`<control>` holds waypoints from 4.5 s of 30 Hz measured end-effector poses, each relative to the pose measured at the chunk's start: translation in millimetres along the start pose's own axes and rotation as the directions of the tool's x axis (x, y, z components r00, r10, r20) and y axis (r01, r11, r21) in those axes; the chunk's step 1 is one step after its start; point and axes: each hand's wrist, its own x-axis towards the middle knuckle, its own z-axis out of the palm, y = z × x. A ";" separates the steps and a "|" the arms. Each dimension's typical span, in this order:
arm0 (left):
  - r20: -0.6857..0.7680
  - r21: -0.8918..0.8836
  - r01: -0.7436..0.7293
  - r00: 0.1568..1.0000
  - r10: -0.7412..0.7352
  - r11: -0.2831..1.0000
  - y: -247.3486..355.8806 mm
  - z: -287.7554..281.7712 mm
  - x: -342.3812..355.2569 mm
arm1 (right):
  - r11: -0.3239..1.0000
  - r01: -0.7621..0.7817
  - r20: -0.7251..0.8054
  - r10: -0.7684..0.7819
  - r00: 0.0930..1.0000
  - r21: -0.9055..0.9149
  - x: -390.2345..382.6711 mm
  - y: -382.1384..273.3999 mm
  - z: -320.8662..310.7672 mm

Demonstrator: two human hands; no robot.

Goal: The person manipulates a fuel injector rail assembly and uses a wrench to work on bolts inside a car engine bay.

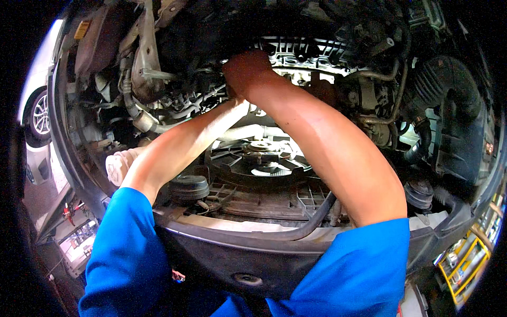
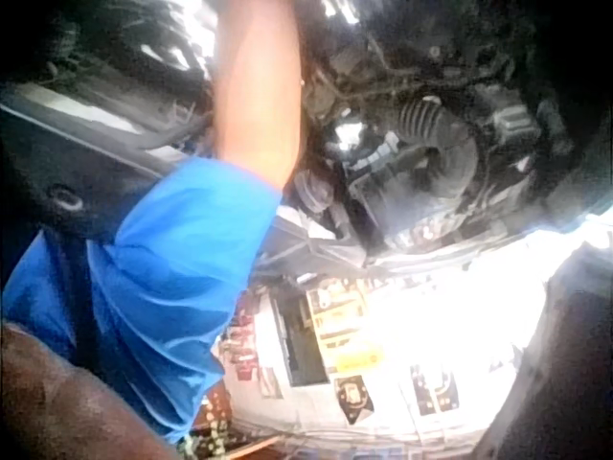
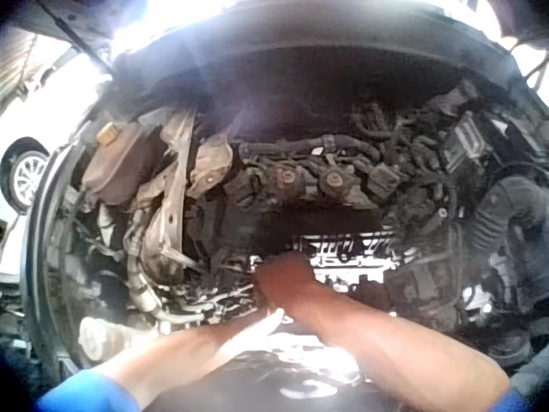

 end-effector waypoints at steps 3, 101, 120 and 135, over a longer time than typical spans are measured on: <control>-0.022 0.014 -0.018 1.000 0.018 1.000 -11.2 -9.9 0.7 | 0.998 -0.005 0.053 0.001 0.999 0.064 5.4 -11.6 -8.5; -0.118 0.336 0.180 0.982 -0.148 0.925 -59.9 -51.4 9.5 | 0.996 -0.063 0.074 0.058 0.996 0.066 15.4 29.7 69.7; 0.081 -0.197 0.457 0.889 -0.450 0.867 20.0 -40.7 -25.2 | 0.986 -0.120 0.071 0.112 0.991 0.117 16.8 35.4 72.6; 0.156 -0.031 0.296 0.945 -0.288 0.955 33.9 -42.4 -15.9 | 0.988 -0.106 0.050 0.101 0.994 0.116 16.4 35.0 75.7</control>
